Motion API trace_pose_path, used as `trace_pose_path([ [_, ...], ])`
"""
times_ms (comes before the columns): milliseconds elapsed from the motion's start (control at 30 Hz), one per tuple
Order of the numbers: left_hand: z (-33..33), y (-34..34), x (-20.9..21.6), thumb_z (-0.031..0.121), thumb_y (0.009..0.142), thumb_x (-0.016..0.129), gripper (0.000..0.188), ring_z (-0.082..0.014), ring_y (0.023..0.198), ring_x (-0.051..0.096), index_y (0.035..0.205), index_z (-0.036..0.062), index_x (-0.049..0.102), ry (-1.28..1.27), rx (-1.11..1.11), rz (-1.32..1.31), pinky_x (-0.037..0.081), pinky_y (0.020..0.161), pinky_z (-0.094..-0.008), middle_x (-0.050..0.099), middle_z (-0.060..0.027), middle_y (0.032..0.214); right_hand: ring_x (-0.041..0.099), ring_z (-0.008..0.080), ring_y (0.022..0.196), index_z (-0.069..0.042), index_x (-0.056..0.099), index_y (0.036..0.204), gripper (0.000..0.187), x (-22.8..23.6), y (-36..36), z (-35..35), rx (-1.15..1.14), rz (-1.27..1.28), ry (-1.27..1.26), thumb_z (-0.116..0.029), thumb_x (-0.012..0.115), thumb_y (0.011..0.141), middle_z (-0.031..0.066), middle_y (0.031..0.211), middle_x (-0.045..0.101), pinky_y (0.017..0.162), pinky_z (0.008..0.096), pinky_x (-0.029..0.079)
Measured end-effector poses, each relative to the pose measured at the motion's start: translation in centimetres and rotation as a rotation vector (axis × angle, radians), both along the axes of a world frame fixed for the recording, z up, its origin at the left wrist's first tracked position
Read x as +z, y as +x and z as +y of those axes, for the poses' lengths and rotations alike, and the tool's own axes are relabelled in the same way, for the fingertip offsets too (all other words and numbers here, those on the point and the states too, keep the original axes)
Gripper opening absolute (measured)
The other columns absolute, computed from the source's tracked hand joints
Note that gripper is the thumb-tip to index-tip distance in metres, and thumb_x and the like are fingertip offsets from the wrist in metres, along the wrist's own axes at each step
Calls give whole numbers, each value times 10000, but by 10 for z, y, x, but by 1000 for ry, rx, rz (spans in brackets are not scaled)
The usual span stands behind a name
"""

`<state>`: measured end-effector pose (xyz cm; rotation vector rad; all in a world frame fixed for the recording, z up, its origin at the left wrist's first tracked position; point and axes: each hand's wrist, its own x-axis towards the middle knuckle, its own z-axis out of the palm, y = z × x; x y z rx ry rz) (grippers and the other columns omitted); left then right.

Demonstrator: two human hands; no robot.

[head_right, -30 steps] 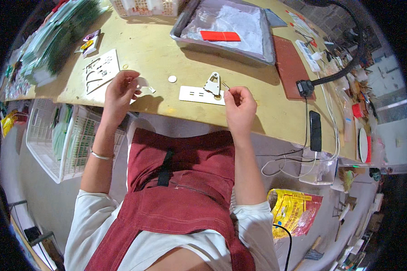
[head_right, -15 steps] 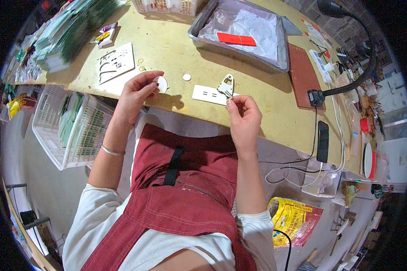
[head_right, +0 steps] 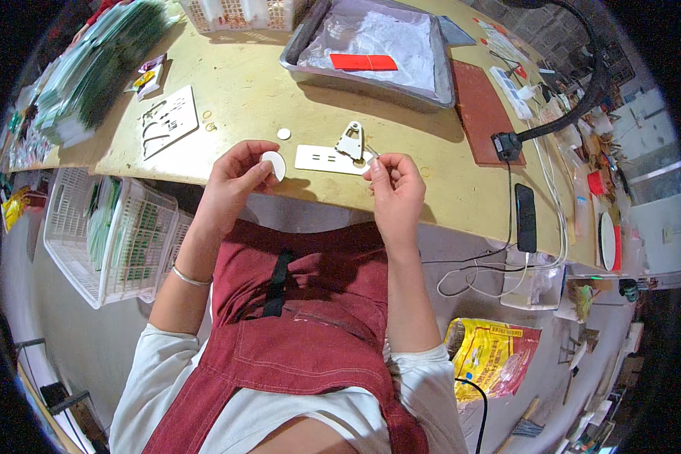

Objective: The person assembles small mechanical components on a workbench. They handle a plastic template, a metal bracket, and circular parts, fitting them together by hand and occasionally referring to the template.

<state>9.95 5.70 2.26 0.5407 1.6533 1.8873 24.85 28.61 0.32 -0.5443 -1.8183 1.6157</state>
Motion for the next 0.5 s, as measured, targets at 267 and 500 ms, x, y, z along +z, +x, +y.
trace_pose_path([
  [267, 21, 3, -10, 47, 1078, 618, 275, -120, 932, 727, 1348, 3, 607, 123, 17, -145, 593, 798, -263, 724, -65, 1084, 653, 71, 829, -7, 653, 1117, 76, 3, 1, -6, 11, 18, -28, -71, 617, 1097, 39, 918, 705, 721, 228, 509],
  [500, 33, 6, -16, 30, 1066, 637, 162, -131, 928, 735, 1195, 70, 547, 205, 66, -134, 619, 809, -273, 696, -40, 1051, 707, 307, 1019, -8, 688, 1089, 124, -18, -25, 25, -161, -257, 697, -45, 618, 994, 153, 1045, 727, 891, 439, 563],
])
